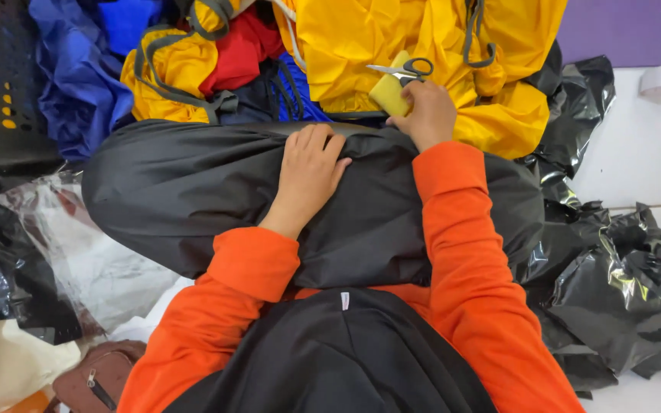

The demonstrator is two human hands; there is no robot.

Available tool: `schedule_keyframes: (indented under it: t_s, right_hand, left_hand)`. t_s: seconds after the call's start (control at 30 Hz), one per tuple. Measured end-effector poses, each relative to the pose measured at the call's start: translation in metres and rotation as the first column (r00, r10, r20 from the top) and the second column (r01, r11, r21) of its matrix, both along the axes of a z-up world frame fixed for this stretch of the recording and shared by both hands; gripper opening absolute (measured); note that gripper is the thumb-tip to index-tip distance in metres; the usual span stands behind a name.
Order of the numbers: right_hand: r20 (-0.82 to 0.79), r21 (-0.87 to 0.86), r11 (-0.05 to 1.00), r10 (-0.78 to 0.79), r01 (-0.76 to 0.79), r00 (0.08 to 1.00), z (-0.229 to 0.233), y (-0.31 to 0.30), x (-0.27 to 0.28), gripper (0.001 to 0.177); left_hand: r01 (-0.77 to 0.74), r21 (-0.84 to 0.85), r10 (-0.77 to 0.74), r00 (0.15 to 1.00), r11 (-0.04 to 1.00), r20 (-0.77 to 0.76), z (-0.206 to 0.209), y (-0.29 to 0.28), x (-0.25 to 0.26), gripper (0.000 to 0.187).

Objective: Trimming excess material from a black elasticated cover with scissors and then wiping it clean with a sponge.

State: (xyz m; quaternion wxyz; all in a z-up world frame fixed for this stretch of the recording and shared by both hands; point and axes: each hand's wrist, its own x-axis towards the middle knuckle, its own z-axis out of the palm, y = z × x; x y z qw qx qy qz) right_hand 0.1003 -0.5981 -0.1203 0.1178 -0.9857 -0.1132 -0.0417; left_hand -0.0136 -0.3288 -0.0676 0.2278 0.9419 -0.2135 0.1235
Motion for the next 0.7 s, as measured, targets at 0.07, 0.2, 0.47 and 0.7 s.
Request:
schedule_keyframes:
  t_s: [0.07,0.2,0.47,0.7]
  right_hand:
    - [0.005,0.013,0.999,-0.04,0.04,0.999,-0.024,-0.01,0.003,0.032]
    - [0.119,0.082,0.997,-0.019,0.009,0.993,-0.006,-0.006,-0.003,0.015]
    - [-0.076,-0.041,0.993,0.11,-0.114,0.991,0.01,0.001,0.0,0.054]
    - [-0.184,-0.212,0.977,-0.023,-0.016,0.983,-0.007,0.008,0.016,0.026]
  left_hand:
    - [-0.064,0.052,0.063,0.998,0.997,0.012,0.005,-0.006,-0.002,0.055]
    - [-0.13,0.016,0.129,0.989,0.991,0.068,0.028,-0.002,-0.003,0.071]
    - [0.446,-0.068,-0.437,0.893,0.893,0.11,0.028,-0.014,-0.017,0.039]
    - [0.336,0.212,-0.326,0.942,0.918,-0.082,0.008,-0.021,-0.029,0.074]
